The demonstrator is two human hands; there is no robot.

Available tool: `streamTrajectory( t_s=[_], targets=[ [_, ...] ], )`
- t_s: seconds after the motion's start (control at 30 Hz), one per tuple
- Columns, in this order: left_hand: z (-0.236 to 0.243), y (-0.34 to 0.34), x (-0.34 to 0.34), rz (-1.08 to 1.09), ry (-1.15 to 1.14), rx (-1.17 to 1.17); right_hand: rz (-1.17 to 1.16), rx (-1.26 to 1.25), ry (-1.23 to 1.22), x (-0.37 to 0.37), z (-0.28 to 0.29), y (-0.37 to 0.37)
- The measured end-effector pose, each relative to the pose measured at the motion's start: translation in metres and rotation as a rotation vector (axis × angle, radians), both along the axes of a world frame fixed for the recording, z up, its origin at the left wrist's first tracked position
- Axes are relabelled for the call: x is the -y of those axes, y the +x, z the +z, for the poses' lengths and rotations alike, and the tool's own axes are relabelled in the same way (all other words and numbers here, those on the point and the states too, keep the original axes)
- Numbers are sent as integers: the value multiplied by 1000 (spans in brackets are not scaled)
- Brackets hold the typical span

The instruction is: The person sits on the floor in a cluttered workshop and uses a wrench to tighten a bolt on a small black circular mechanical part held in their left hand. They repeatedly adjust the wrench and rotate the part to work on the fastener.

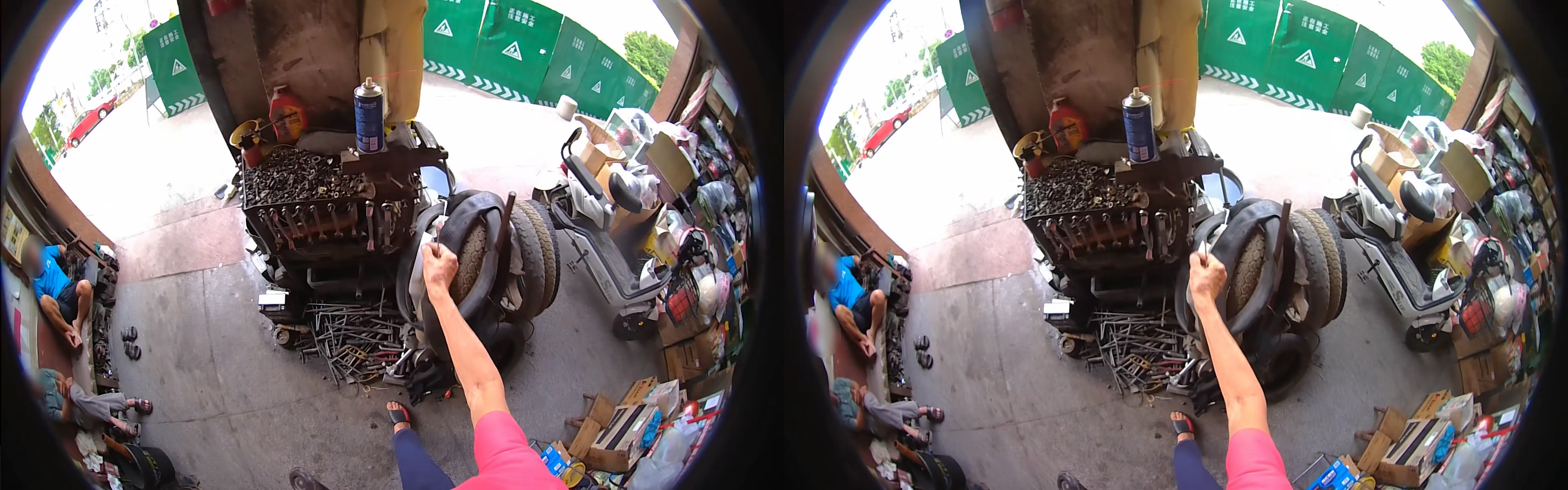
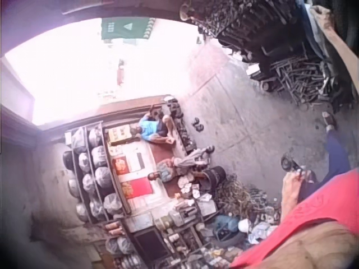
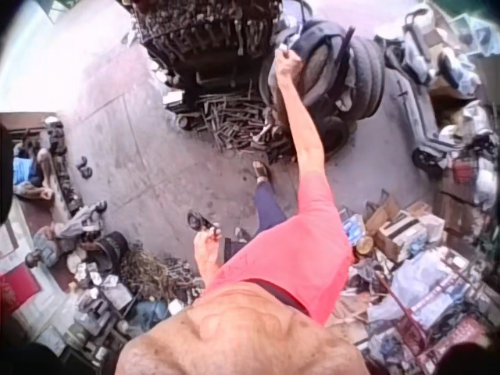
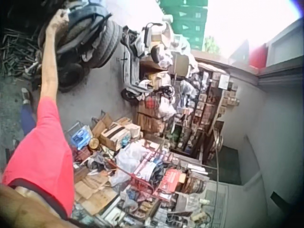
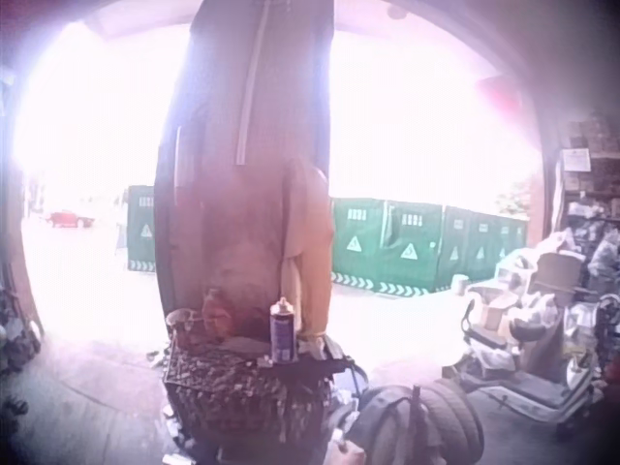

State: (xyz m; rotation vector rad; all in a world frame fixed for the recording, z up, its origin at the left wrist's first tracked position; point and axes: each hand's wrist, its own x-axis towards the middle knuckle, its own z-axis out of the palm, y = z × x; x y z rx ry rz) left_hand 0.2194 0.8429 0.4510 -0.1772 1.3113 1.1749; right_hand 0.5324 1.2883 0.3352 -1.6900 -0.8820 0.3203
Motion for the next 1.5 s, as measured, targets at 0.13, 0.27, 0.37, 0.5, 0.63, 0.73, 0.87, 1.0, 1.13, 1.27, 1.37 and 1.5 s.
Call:
streamTrajectory(
  t_s=[0.13, 0.27, 0.37, 0.5, 0.63, 0.73, 0.87, 1.0, 1.13, 1.27, 1.37, 1.5],
  targets=[
    [3, 17, -55, 56, -18, 8, -87, -49, -61, -100, -23, 17],
    [-13, 15, -75, 147, -146, 69, -161, -82, -133, -150, -50, 24],
    [-12, 18, -86, 153, -205, 59, -215, -31, -155, -176, -71, 31],
    [5, 38, -113, 238, -237, 8, -184, 103, -256, -177, -62, 26],
    [-5, 31, -113, 253, -224, 38, -162, 223, -240, -175, -66, 26],
    [-12, 28, -113, 258, -208, 47, -116, 168, -189, -170, -60, 22],
    [-18, 20, -108, 272, -186, 69, 0, 282, -62, -163, -71, 26],
    [-31, 10, -94, 290, -144, 94, 98, 386, -28, -155, -69, 32],
    [-32, 2, -80, 274, -121, 117, 258, 133, -42, -121, -57, 34],
    [-24, -8, -62, 218, -103, 147, 280, 97, -125, -23, -89, 4],
    [-24, -24, -32, 176, -41, 197, 365, -108, -475, 94, -137, -20],
    [-26, -60, 26, 65, 82, 286, 442, 155, -689, 299, -213, -30]
  ],
)
